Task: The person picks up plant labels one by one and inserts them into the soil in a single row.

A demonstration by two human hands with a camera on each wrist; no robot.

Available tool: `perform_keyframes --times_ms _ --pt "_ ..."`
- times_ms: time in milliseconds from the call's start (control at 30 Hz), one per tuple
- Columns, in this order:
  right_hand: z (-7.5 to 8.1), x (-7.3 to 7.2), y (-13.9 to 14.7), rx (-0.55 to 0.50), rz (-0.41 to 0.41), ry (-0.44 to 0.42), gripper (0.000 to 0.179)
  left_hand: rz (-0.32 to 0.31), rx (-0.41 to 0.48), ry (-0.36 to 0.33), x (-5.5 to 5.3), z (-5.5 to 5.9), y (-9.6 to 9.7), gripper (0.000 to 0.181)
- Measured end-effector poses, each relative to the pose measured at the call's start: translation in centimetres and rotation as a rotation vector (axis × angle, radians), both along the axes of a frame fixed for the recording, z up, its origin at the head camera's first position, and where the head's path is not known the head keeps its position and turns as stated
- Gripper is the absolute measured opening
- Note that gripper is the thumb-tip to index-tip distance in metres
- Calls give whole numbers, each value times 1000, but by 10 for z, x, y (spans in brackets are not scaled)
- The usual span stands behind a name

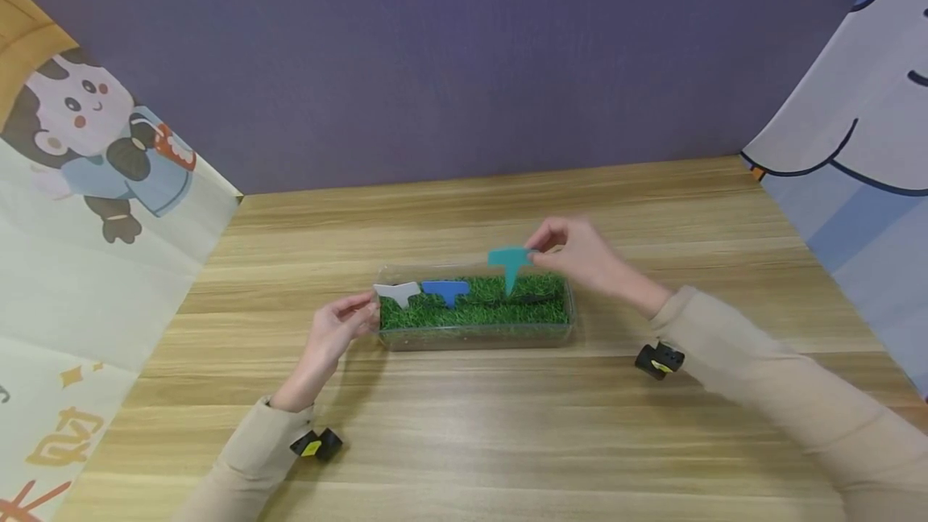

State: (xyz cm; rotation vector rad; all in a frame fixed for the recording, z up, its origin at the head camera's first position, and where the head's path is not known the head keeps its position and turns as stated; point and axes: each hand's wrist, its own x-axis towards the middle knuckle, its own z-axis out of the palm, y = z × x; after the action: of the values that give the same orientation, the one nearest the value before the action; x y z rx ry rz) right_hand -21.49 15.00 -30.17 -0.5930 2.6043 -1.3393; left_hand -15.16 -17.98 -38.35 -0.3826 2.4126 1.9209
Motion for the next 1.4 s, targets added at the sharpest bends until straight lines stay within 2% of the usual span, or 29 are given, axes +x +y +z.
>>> perform_keyframes --times_ms 467,1067,1400 --pt "-12 1 -7 -21 29 -46 13 0 9 2 -1 -1 -1 30" --pt "-24 5 -11 -44 53 -49 9 -3 6 -9 -2 0 0 31" --pt "-29 8 -13 -48 74 -19 10 -6 4 0 0 1 -1 30"
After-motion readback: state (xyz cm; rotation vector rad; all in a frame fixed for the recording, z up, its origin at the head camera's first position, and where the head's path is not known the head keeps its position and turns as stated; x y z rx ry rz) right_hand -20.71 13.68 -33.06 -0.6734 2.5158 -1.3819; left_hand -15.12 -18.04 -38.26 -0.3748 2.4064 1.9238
